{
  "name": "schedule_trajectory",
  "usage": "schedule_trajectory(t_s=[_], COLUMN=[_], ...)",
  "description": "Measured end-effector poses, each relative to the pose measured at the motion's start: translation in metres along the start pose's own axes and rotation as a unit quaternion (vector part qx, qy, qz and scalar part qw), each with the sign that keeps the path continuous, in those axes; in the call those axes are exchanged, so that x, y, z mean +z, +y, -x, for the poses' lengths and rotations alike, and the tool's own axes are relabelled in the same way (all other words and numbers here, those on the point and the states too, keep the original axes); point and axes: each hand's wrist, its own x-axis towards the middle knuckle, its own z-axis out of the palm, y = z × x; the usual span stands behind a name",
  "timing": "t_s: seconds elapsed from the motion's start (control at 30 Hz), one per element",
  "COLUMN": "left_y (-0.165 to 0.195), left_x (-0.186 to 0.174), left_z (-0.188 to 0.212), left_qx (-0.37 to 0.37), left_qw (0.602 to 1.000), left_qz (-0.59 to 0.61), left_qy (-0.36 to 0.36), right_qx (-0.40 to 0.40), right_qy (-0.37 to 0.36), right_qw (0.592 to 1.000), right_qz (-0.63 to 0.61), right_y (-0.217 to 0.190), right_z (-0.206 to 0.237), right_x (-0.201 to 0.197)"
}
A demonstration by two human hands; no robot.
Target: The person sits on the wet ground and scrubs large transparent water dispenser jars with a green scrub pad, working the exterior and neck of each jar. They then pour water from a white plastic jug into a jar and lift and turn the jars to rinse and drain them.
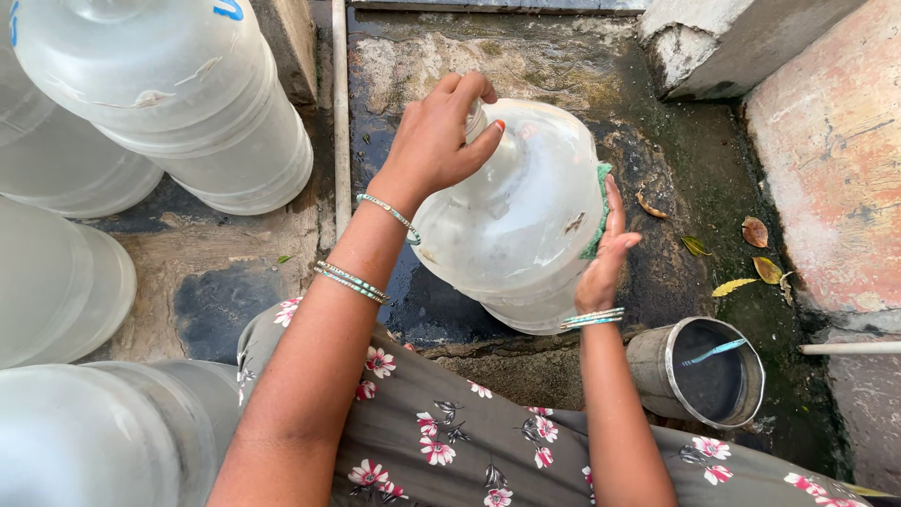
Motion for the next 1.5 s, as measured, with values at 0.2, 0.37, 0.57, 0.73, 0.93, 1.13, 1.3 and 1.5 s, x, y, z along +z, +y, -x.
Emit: schedule_trajectory(t_s=[0.2, 0.37, 0.57, 0.73, 0.93, 1.13, 1.3, 1.5], left_y=[-0.006, -0.003, 0.019, 0.039, 0.046, 0.049, 0.054, 0.021], left_x=[0.012, 0.008, -0.004, -0.008, -0.004, 0.008, 0.020, 0.004], left_z=[-0.003, -0.005, -0.007, 0.011, 0.020, 0.020, 0.022, 0.012], left_qx=[-0.010, -0.030, 0.136, 0.206, 0.086, 0.014, 0.000, -0.022], left_qw=[0.997, 0.997, 0.985, 0.978, 0.996, 0.998, 0.997, 0.998], left_qz=[-0.050, -0.060, -0.089, 0.038, 0.001, -0.035, -0.047, -0.043], left_qy=[0.057, 0.041, 0.049, 0.011, 0.004, 0.055, 0.056, 0.040], right_qx=[-0.235, -0.279, -0.190, -0.114, -0.172, -0.160, -0.118, -0.339], right_qy=[0.013, -0.200, -0.103, -0.222, -0.236, -0.209, -0.204, -0.295], right_qw=[0.878, 0.768, 0.819, 0.818, 0.718, 0.752, 0.938, 0.730], right_qz=[0.416, 0.541, 0.532, 0.519, 0.632, 0.604, 0.253, 0.515], right_y=[-0.017, -0.031, -0.059, -0.075, -0.084, -0.043, 0.006, 0.017], right_z=[0.026, 0.057, -0.005, -0.066, -0.017, 0.071, 0.052, 0.059], right_x=[0.049, 0.086, 0.048, 0.004, 0.041, 0.120, 0.155, 0.145])
